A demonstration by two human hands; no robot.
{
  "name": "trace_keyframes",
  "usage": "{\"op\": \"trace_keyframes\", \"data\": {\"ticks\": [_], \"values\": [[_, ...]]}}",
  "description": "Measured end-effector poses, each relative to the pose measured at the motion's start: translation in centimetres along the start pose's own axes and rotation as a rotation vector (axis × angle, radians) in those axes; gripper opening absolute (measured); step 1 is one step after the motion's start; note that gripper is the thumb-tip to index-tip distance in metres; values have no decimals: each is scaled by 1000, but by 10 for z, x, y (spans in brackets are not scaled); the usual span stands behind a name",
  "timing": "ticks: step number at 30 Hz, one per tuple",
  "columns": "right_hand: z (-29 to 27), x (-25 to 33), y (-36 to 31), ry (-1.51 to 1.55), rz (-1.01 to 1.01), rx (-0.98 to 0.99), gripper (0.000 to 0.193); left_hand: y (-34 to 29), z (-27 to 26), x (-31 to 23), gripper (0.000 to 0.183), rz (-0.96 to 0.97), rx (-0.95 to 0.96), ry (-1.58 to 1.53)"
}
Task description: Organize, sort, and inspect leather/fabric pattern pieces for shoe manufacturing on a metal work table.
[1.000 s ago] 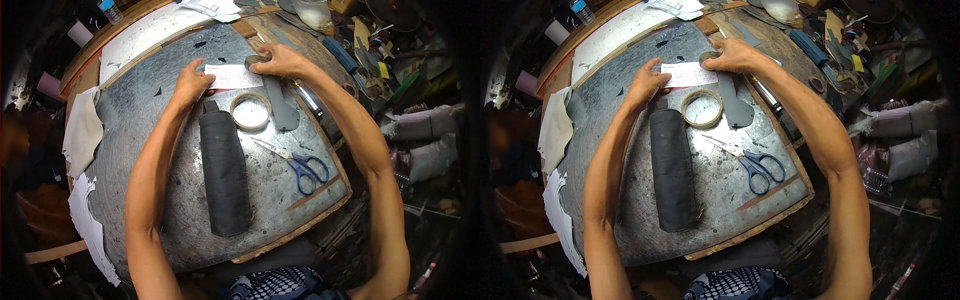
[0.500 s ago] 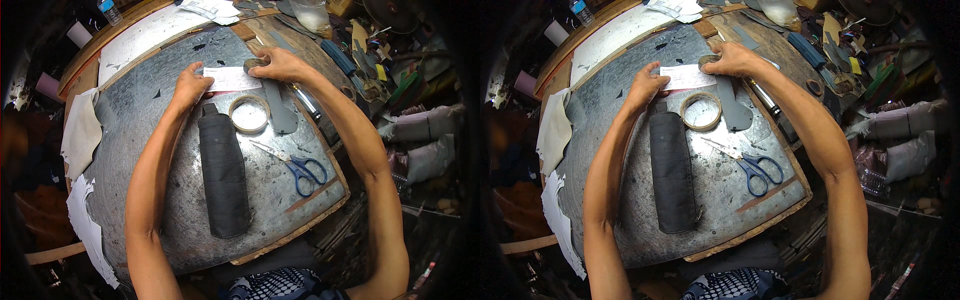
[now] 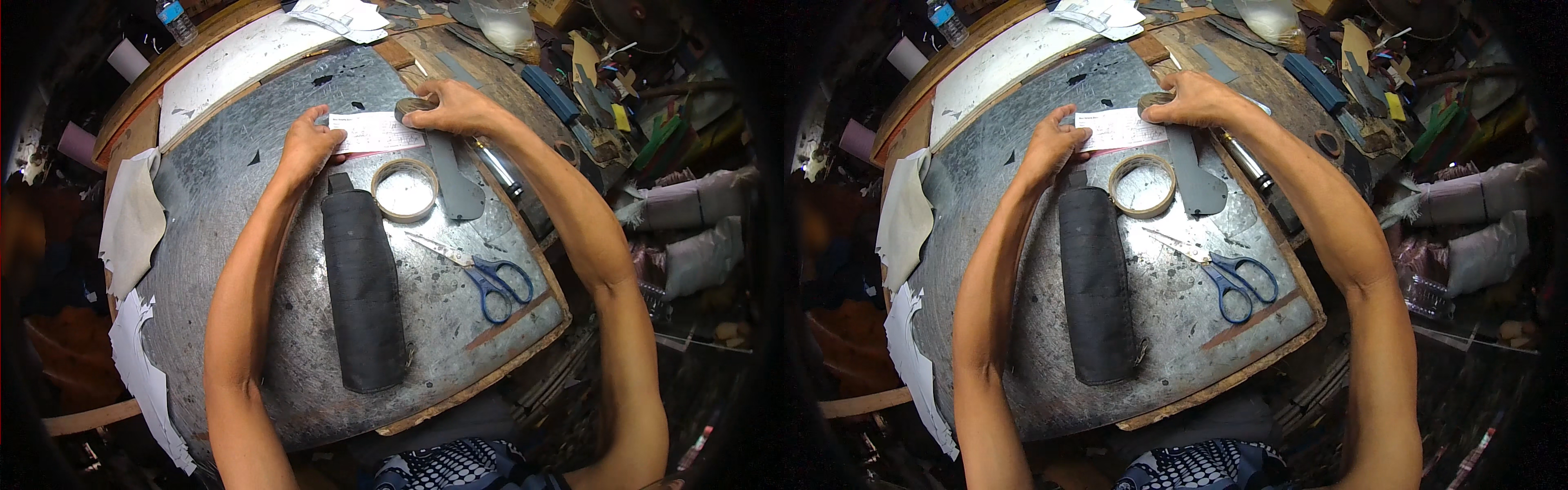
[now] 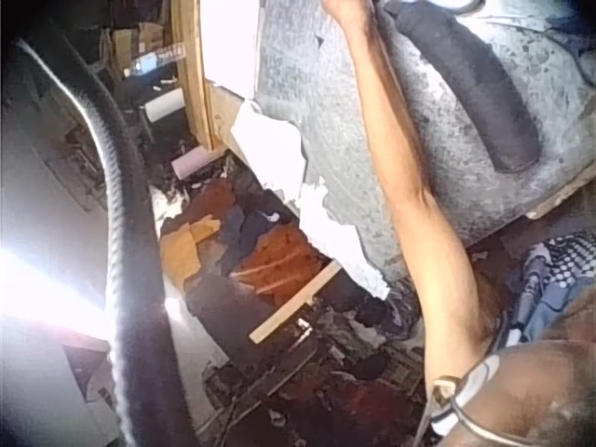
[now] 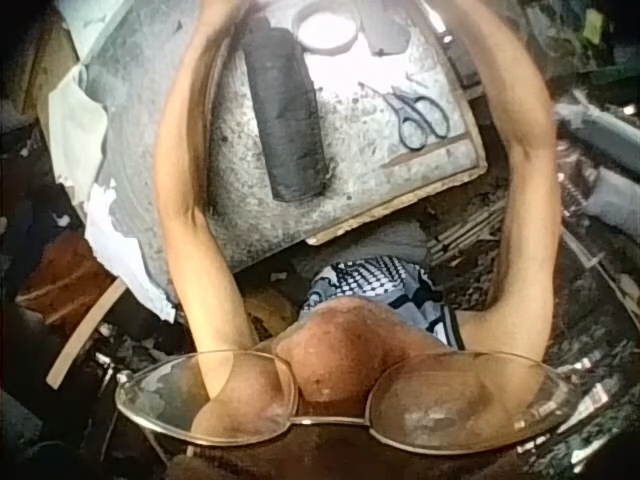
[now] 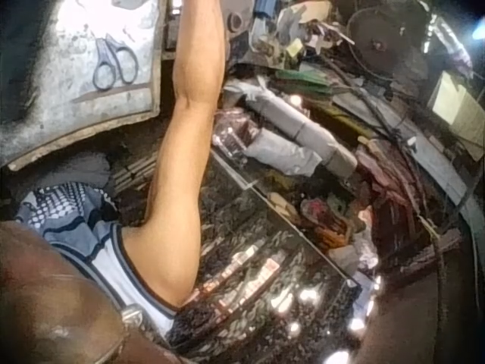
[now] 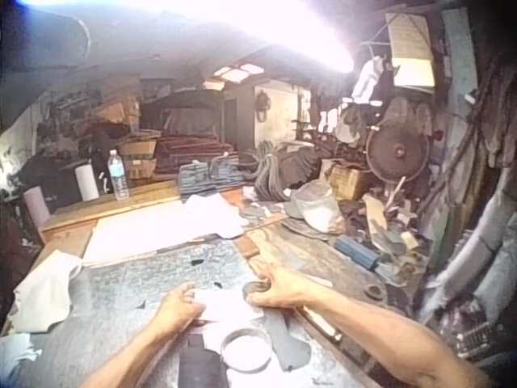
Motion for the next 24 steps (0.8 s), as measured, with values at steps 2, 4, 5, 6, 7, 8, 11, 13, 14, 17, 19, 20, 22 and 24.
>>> {"op": "trace_keyframes", "data": {"ticks": [2,4,5,6,7,8,11,13,14,17,19,20,22,24], "values": [[0,0,0,-1,-1,1,85,-1,0,-1,68,1,1,-2],[0,-1,1,0,-2,2,85,-1,0,-1,68,1,1,-3],[0,-1,0,1,-2,-3,86,0,0,-1,68,0,1,-2],[0,-1,1,3,-3,-7,86,0,0,0,68,-1,1,-2],[0,-1,1,2,-3,-8,86,1,0,1,68,-1,2,-2],[0,-1,1,-2,0,-2,86,1,0,1,68,-1,2,-15],[1,-1,2,-6,-6,4,87,1,0,2,68,-4,-3,-26],[1,-2,3,-8,-14,3,87,1,1,1,68,-6,-6,-25],[0,-2,2,-8,-7,6,87,0,1,0,68,-8,-4,-21],[0,-2,2,-15,-5,4,87,1,1,-1,67,-11,-5,-9],[0,0,1,-20,-9,-1,87,1,1,-1,67,-13,-6,-1],[-1,2,1,-19,2,-5,88,0,1,-1,67,-13,-14,-8],[-1,4,0,-19,13,-10,89,0,1,-1,66,-12,-21,-15],[-1,3,0,-22,-3,-13,89,0,1,-2,66,-12,-10,-10]]}}
Point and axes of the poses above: each hand's wrist, its own y-axis towards the middle knuckle, its own z-axis out of the palm, x = y × z, the point moved 1 cm from there along y, towards the middle knuckle, and after that the axes turned 2 degrees about -y, right-handed, at the moved point
